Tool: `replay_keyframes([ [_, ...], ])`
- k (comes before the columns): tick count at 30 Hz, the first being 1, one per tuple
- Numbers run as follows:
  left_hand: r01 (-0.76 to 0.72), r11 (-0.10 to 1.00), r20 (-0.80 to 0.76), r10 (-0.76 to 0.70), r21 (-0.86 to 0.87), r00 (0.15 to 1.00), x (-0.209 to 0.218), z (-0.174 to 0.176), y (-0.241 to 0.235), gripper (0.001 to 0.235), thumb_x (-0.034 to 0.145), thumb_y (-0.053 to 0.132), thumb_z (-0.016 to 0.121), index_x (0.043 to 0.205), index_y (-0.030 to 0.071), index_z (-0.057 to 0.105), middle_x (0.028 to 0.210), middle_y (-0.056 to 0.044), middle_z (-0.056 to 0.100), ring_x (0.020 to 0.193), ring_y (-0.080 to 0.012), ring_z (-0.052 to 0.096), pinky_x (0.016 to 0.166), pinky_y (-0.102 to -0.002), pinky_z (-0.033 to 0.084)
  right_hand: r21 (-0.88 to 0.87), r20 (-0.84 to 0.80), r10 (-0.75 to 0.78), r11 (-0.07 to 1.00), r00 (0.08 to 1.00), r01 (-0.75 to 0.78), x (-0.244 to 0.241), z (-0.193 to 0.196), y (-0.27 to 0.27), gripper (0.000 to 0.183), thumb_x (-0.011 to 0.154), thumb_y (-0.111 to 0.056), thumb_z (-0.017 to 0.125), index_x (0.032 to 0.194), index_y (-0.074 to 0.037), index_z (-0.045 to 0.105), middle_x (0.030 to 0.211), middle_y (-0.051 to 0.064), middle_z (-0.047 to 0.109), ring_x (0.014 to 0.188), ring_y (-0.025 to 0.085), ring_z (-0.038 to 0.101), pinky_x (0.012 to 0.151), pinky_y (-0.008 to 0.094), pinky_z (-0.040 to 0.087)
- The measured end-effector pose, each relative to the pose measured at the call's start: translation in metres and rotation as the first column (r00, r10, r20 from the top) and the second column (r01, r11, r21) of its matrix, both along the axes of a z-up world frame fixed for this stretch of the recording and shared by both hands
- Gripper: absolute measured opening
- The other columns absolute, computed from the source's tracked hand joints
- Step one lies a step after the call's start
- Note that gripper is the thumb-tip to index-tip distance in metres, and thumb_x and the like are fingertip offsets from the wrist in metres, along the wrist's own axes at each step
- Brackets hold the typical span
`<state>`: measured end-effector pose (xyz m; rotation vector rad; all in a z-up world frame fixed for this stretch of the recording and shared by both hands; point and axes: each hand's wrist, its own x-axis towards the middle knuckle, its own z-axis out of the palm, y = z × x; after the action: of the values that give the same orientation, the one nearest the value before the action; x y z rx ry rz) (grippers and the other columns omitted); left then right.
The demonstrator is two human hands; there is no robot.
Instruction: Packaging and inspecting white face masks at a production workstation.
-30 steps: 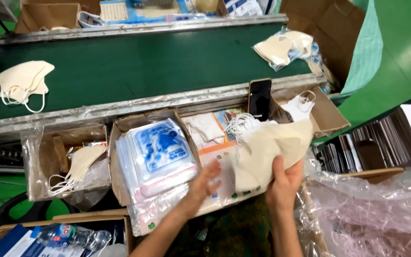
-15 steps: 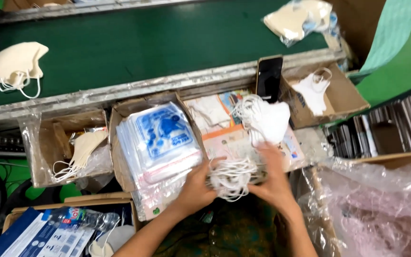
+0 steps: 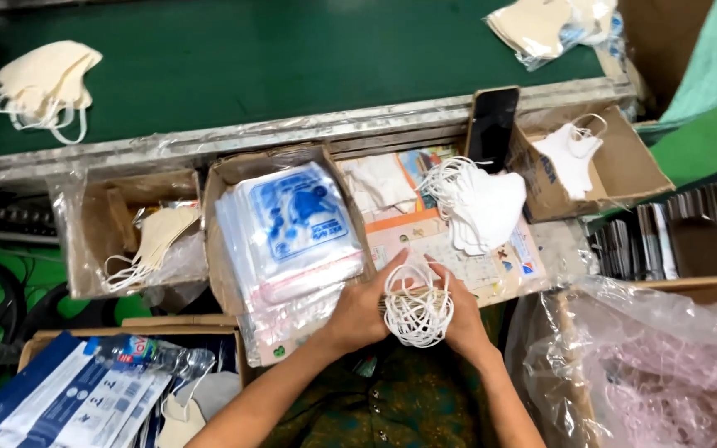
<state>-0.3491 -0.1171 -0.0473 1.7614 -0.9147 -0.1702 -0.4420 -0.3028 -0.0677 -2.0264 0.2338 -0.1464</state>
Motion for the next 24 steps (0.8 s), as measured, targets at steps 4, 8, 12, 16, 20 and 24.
replay_keyframes([
  [4,0.124,0.978,0.057,-0.135,0.166,0.989,-0.007,-0.016,-0.005,0.060,0.082,0.027,0.083,0.137,0.014,0.063,0.095,-0.018,0.077,0.069,-0.0310,0.074,0.061,-0.040,0.059,0.211,-0.139,0.038,0.977,0.990,-0.008,-0.002,-0.030,0.002,0.084,0.080,-0.011,0.076,0.157,-0.009,0.043,0.129,0.012,0.069,0.106,0.023,0.067,0.093,0.036,0.057],
  [8,0.388,0.908,0.025,-0.397,0.161,0.918,-0.005,0.007,0.003,0.058,0.094,0.015,0.073,0.150,0.013,0.057,0.092,-0.010,0.078,0.072,-0.0239,0.075,0.066,-0.036,0.059,-0.111,0.208,0.164,0.983,0.964,-0.143,0.008,-0.015,0.002,0.115,0.066,-0.022,0.089,0.158,0.000,0.022,0.131,0.015,0.063,0.119,0.029,0.060,0.105,0.043,0.046],
  [12,0.250,0.946,0.135,-0.226,-0.204,0.965,0.001,0.012,0.008,0.057,0.090,0.015,0.078,0.143,0.010,0.058,0.130,-0.018,0.071,0.111,-0.0278,0.073,0.097,-0.035,0.058,-0.744,0.226,0.520,0.638,0.824,-0.199,0.001,-0.019,0.006,0.070,0.065,-0.021,0.087,0.131,-0.018,0.064,0.133,0.011,0.070,0.116,0.029,0.066,0.105,0.053,0.046],
  [16,-0.134,0.979,-0.230,0.097,-0.153,0.968,0.048,-0.020,0.036,0.044,0.088,0.019,0.077,0.129,0.009,0.066,0.112,-0.009,0.074,0.101,-0.0211,0.071,0.089,-0.029,0.061,-0.145,0.064,0.173,0.976,0.983,-0.163,-0.010,-0.037,-0.002,0.041,0.078,-0.013,0.072,0.119,-0.007,0.074,0.109,0.007,0.079,0.102,0.022,0.077,0.094,0.039,0.060],
  [20,-0.409,0.898,0.450,0.301,0.163,0.841,0.088,-0.020,0.064,0.013,0.086,0.015,0.079,0.096,0.006,0.077,0.093,-0.008,0.071,0.087,-0.0248,0.067,0.073,-0.036,0.057,0.165,-0.075,-0.169,0.970,0.983,0.179,-0.012,-0.010,-0.006,0.043,0.077,-0.023,0.084,0.112,0.000,0.071,0.102,0.013,0.077,0.091,0.025,0.075,0.081,0.041,0.061],
  [24,-0.388,0.884,0.564,0.186,0.262,0.805,0.110,-0.027,0.063,0.008,0.082,0.009,0.076,0.076,0.004,0.074,0.077,-0.009,0.066,0.078,-0.0271,0.065,0.065,-0.039,0.054,0.113,0.125,-0.181,0.979,0.975,0.167,-0.014,0.004,-0.002,0.048,0.079,-0.021,0.084,0.118,0.003,0.068,0.108,0.016,0.075,0.099,0.024,0.072,0.088,0.039,0.058],
])
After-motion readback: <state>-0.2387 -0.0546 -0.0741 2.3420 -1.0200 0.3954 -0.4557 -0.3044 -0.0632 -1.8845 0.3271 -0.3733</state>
